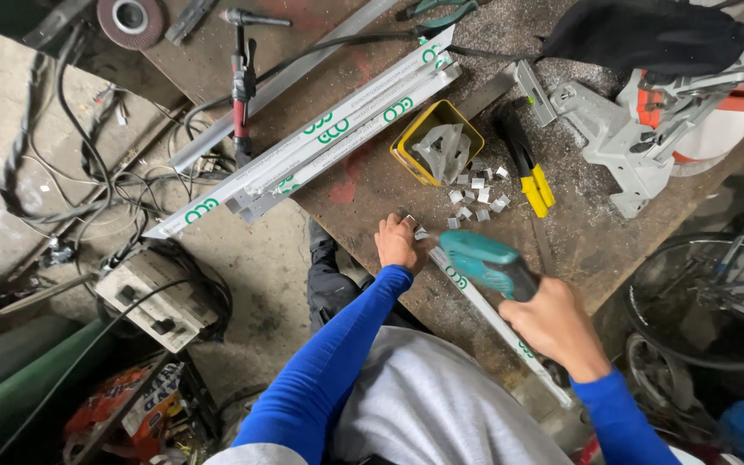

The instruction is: The person inserts metal brackets into the ends of aluminum profiles by hand, fastens them using a power drill, and trims the profile ends with handheld shears.

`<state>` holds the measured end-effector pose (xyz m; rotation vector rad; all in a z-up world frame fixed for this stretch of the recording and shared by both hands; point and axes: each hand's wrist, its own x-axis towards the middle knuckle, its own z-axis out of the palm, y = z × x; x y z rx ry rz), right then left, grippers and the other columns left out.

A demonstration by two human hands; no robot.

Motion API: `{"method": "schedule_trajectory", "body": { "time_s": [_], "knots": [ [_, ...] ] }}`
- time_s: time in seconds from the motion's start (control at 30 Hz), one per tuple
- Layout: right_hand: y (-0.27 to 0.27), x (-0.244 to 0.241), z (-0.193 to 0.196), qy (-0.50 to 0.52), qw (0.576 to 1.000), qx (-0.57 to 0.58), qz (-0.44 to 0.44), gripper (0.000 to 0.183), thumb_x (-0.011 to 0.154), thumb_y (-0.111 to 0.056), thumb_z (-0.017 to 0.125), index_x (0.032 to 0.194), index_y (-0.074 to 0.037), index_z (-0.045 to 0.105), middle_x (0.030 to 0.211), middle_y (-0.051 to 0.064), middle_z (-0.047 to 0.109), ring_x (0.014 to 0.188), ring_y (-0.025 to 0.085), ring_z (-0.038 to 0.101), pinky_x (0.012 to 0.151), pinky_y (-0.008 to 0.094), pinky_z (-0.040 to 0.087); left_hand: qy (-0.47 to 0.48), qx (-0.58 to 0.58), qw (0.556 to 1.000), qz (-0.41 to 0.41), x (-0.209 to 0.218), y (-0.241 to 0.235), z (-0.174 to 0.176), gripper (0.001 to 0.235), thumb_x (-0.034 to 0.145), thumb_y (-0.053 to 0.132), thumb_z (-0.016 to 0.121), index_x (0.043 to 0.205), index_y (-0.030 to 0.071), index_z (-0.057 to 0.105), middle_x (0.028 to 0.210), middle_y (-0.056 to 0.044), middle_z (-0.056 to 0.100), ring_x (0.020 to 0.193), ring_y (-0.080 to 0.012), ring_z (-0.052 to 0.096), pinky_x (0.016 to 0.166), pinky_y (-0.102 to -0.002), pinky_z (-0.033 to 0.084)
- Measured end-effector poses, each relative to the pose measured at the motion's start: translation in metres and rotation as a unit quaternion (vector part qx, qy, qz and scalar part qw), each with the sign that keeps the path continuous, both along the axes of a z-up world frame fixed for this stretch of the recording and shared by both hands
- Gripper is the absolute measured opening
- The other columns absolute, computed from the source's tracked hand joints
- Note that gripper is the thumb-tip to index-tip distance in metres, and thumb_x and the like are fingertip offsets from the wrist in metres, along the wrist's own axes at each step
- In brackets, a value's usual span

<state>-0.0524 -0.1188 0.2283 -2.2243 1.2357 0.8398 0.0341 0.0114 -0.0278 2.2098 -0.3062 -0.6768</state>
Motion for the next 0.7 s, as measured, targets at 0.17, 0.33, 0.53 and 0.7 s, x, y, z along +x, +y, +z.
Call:
{"method": "schedule_trajectory", "body": {
  "time_s": [0.17, 0.33, 0.53, 0.7],
  "knots": [
    [-0.018, -0.032, 0.007, -0.023, 0.998, 0.012, -0.051, 0.026, 0.070, -0.026, 0.068, 0.084, -0.005, 0.077, 0.067, 0.017, 0.077, 0.064, 0.030, 0.077, 0.067, 0.042, 0.058, -0.016, 0.009, 1.000, -0.015, 0.002, 0.001, 0.008, 0.041, 0.065, 0.030, 0.089, 0.099, 0.011, 0.076, 0.106, -0.012, 0.064, 0.105, -0.0346, 0.057, 0.088, -0.046, 0.046],
    [-0.034, -0.068, -0.003, 0.004, 0.999, -0.043, -0.032, 0.028, 0.071, -0.029, 0.069, 0.073, -0.002, 0.077, 0.067, 0.016, 0.075, 0.067, 0.031, 0.075, 0.072, 0.041, 0.058, -0.010, 0.041, 0.999, -0.020, 0.001, -0.004, 0.008, 0.050, 0.065, 0.032, 0.088, 0.108, 0.010, 0.077, 0.109, -0.014, 0.065, 0.107, -0.0359, 0.058, 0.092, -0.047, 0.047],
    [-0.042, -0.092, -0.018, 0.039, 0.994, -0.039, -0.094, 0.030, 0.070, -0.031, 0.071, 0.070, -0.001, 0.078, 0.066, 0.017, 0.075, 0.066, 0.032, 0.075, 0.071, 0.041, 0.058, 0.000, 0.030, 0.998, -0.055, 0.004, 0.000, -0.002, 0.052, 0.068, 0.034, 0.089, 0.111, 0.007, 0.075, 0.110, -0.018, 0.065, 0.107, -0.0389, 0.058, 0.093, -0.048, 0.048],
    [-0.047, -0.105, -0.030, 0.019, 0.993, -0.036, -0.111, 0.033, 0.071, -0.030, 0.071, 0.067, 0.003, 0.075, 0.062, 0.019, 0.073, 0.061, 0.034, 0.075, 0.067, 0.043, 0.058, 0.022, -0.005, 0.993, -0.116, 0.013, 0.007, -0.020, 0.050, 0.070, 0.037, 0.088, 0.105, 0.004, 0.076, 0.103, -0.017, 0.070, 0.100, -0.0338, 0.065, 0.090, -0.042, 0.053]
  ]
}}
